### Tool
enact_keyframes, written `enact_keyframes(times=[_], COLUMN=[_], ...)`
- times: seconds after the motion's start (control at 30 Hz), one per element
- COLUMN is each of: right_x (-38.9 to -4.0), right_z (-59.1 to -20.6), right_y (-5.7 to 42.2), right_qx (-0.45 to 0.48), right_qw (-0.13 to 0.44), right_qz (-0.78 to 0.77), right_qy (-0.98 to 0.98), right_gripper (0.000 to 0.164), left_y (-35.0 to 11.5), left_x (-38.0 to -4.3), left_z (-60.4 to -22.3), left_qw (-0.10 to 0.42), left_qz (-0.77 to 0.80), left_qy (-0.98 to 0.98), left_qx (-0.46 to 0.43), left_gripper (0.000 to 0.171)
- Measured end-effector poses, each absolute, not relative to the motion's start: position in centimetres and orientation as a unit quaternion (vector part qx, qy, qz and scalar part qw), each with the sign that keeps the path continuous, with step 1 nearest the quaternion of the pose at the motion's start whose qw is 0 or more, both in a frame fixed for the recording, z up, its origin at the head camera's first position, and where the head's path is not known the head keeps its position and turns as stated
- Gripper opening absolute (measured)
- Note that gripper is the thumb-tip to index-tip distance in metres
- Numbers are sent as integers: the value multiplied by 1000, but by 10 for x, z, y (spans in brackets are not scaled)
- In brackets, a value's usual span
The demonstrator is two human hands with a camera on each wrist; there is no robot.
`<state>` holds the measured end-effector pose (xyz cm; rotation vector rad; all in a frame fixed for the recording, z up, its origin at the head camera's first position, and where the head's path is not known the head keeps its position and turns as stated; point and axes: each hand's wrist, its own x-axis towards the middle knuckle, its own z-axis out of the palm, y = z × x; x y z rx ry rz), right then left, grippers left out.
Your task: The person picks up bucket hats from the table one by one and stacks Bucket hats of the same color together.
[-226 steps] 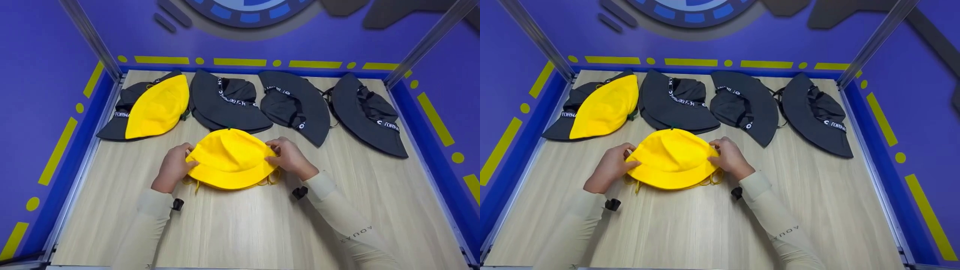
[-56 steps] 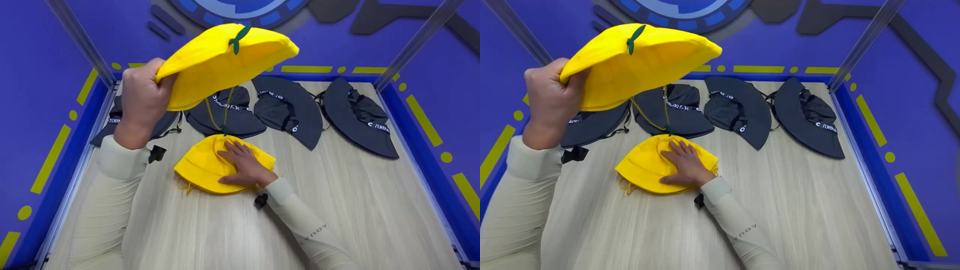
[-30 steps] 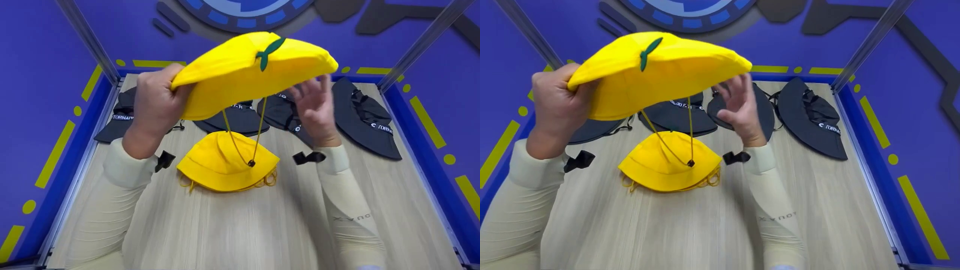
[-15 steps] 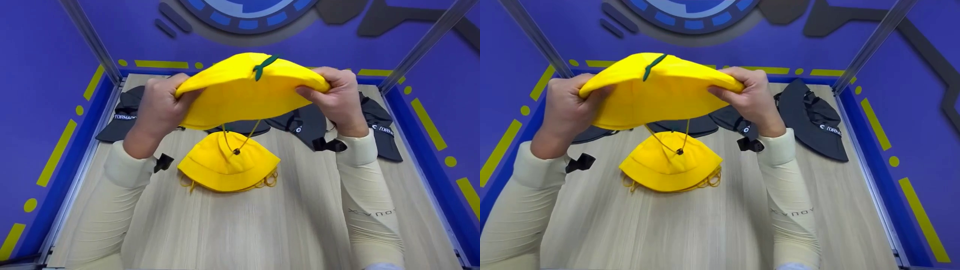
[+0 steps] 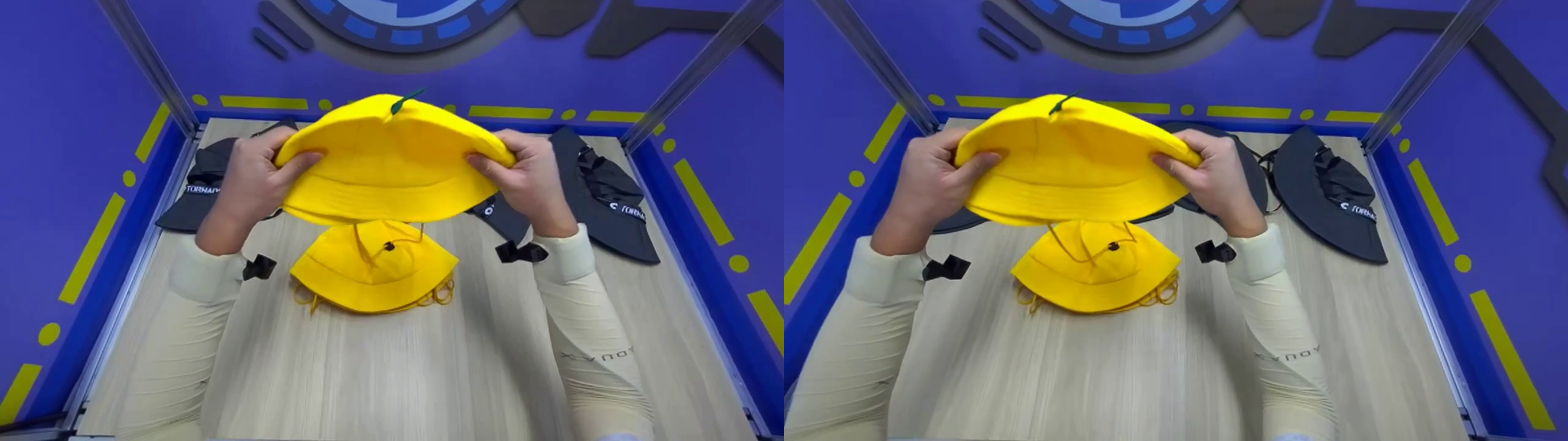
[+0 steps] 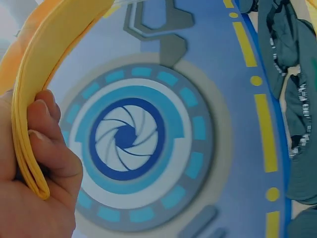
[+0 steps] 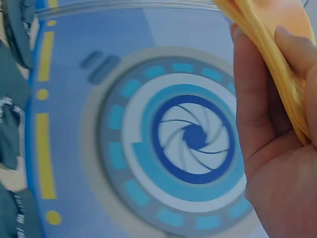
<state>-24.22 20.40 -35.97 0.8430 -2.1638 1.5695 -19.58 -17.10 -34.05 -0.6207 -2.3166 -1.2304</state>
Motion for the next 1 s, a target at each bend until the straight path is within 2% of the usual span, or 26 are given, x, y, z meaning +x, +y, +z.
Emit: enact_keyframes(times=[0.1,0.37,0.57,0.7,0.87,1.0], right_x=[-242,-235,-223,-213,-205,-202], right_z=[-383,-463,-513,-535,-551,-558], right_y=[200,190,182,180,178,175], right_qx=[274,183,143,140,150,156], right_qw=[147,50,-13,-15,0,0], right_qz=[558,571,581,551,495,466], right_qy=[-769,-799,-801,-823,-856,-871], right_gripper=[16,27,45,53,38,33], left_y=[-175,-186,-188,-185,-182,-178], left_x=[-198,-202,-199,-194,-185,-179], left_z=[-360,-428,-471,-491,-505,-515], left_qw=[190,45,-29,-48,-37,-21], left_qz=[-445,-434,-419,-383,-340,-311], left_qy=[-854,-895,-907,-922,-939,-949], left_qx=[-188,-94,-38,-23,-28,-43], left_gripper=[28,38,38,38,35,29])
